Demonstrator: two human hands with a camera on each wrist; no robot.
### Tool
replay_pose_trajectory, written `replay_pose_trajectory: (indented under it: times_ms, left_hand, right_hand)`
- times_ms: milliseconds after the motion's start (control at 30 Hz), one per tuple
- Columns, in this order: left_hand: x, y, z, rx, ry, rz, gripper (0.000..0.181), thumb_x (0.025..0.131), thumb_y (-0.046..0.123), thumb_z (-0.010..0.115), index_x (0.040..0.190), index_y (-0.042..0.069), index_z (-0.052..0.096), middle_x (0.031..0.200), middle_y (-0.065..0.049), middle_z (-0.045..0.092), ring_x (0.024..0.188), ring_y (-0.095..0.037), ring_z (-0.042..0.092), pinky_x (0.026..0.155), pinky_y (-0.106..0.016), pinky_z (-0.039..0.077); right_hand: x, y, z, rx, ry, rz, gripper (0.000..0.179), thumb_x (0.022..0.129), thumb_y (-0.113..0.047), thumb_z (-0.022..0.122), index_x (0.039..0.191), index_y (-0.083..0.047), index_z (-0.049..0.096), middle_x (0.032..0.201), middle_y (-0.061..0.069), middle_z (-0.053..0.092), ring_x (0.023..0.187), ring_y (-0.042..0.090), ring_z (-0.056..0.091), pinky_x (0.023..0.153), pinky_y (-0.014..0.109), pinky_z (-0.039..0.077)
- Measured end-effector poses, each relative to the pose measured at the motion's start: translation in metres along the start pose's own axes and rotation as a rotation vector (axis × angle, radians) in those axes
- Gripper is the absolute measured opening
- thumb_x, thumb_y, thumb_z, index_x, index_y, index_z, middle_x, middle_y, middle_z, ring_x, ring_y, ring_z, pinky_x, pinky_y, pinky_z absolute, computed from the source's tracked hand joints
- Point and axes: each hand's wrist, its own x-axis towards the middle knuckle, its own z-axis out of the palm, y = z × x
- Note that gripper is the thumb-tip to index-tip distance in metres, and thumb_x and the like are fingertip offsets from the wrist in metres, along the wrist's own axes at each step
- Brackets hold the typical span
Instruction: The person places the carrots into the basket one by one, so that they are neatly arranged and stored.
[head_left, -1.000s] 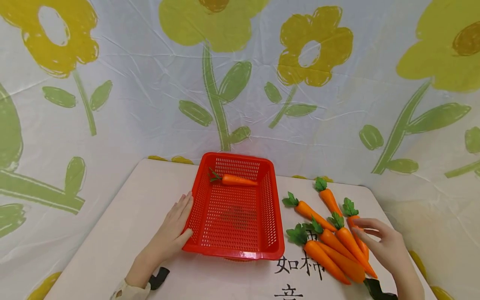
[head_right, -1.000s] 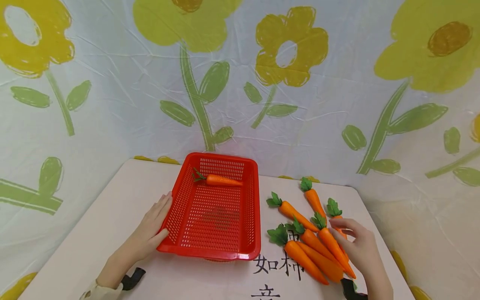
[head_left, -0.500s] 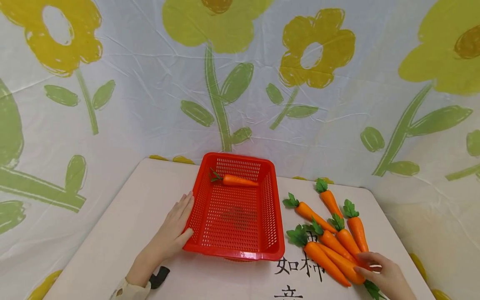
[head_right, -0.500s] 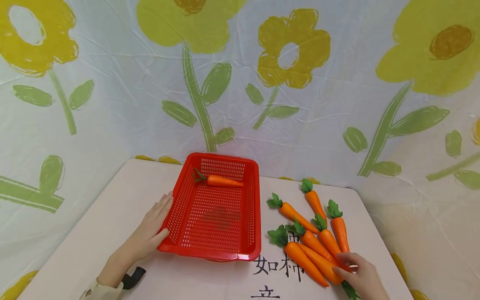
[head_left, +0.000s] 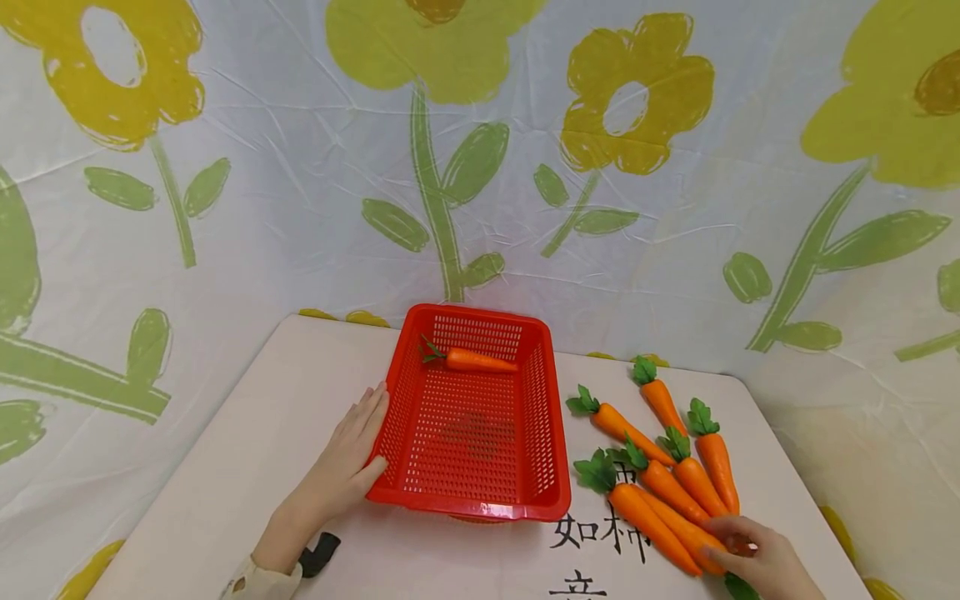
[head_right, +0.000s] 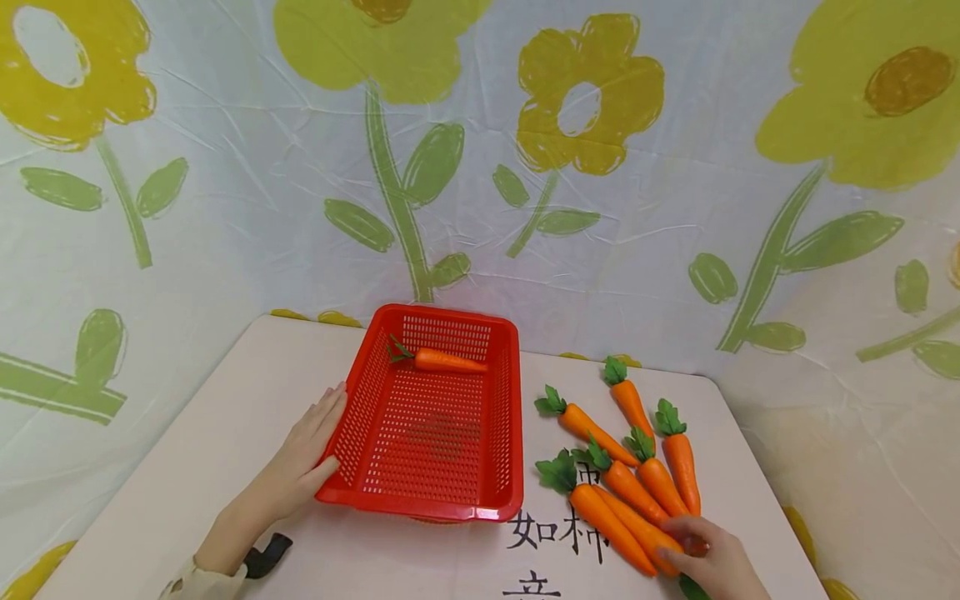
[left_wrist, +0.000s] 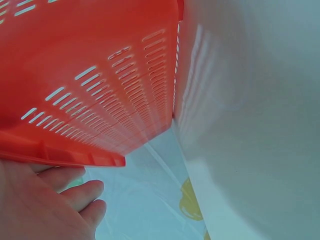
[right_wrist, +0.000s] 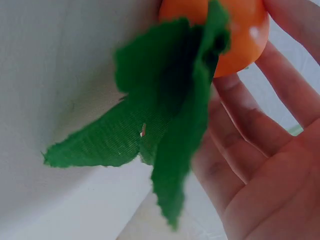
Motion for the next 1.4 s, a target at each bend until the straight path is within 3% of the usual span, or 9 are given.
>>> replay_pose_trajectory:
  times_ms: [300, 667, 933, 1100, 1200, 1400]
  left_hand:
    - [0.000, 0.000, 0.000, 0.000, -0.002, -0.004, 0.080, 0.083, 0.009, 0.052, 0.155, -0.006, 0.020, 0.164, -0.018, 0.015, 0.150, -0.036, 0.012, 0.118, -0.054, 0.013]
    - [-0.001, 0.000, 0.000, 0.007, 0.003, 0.004, 0.080, 0.083, 0.008, 0.052, 0.155, -0.006, 0.020, 0.164, -0.018, 0.015, 0.151, -0.032, 0.010, 0.120, -0.049, 0.011]
    - [0.000, -0.001, 0.000, 0.010, 0.008, 0.016, 0.079, 0.083, 0.008, 0.052, 0.154, -0.007, 0.020, 0.163, -0.019, 0.015, 0.151, -0.032, 0.010, 0.120, -0.049, 0.011]
    - [0.000, -0.001, 0.001, 0.009, 0.007, 0.016, 0.079, 0.083, 0.008, 0.052, 0.154, -0.007, 0.020, 0.164, -0.018, 0.015, 0.151, -0.033, 0.010, 0.120, -0.048, 0.010]
    - [0.000, -0.001, 0.001, 0.007, 0.008, 0.016, 0.080, 0.083, 0.009, 0.052, 0.155, -0.006, 0.020, 0.164, -0.017, 0.014, 0.151, -0.033, 0.010, 0.121, -0.047, 0.009]
    - [0.000, -0.003, 0.002, 0.008, 0.010, 0.019, 0.080, 0.083, 0.008, 0.052, 0.155, -0.006, 0.019, 0.164, -0.017, 0.013, 0.151, -0.032, 0.009, 0.120, -0.049, 0.011]
  right_hand:
    - [0.000, 0.001, 0.005, -0.007, -0.048, -0.028, 0.051, 0.078, -0.031, 0.083, 0.115, 0.001, 0.067, 0.103, 0.005, 0.066, 0.082, 0.015, 0.055, 0.070, 0.024, 0.051]
    - [0.000, 0.000, 0.001, -0.030, -0.034, -0.057, 0.049, 0.078, -0.028, 0.083, 0.116, -0.002, 0.068, 0.109, 0.008, 0.067, 0.087, 0.015, 0.057, 0.073, 0.026, 0.052]
    - [-0.003, -0.007, -0.012, -0.037, 0.016, -0.130, 0.047, 0.078, -0.019, 0.083, 0.117, 0.001, 0.067, 0.108, 0.009, 0.067, 0.084, 0.009, 0.059, 0.073, 0.026, 0.056]
    - [-0.005, -0.016, -0.020, -0.065, 0.091, -0.175, 0.047, 0.077, -0.020, 0.084, 0.116, 0.000, 0.068, 0.109, 0.010, 0.065, 0.082, 0.007, 0.058, 0.071, 0.023, 0.055]
    - [-0.007, -0.021, -0.022, -0.091, 0.193, -0.266, 0.043, 0.074, -0.019, 0.086, 0.111, -0.004, 0.070, 0.104, 0.005, 0.065, 0.079, 0.000, 0.056, 0.068, 0.019, 0.054]
    - [-0.005, -0.029, -0.025, -0.034, 0.359, -0.465, 0.038, 0.069, -0.007, 0.088, 0.104, -0.006, 0.072, 0.096, -0.010, 0.063, 0.079, -0.002, 0.056, 0.067, 0.010, 0.050]
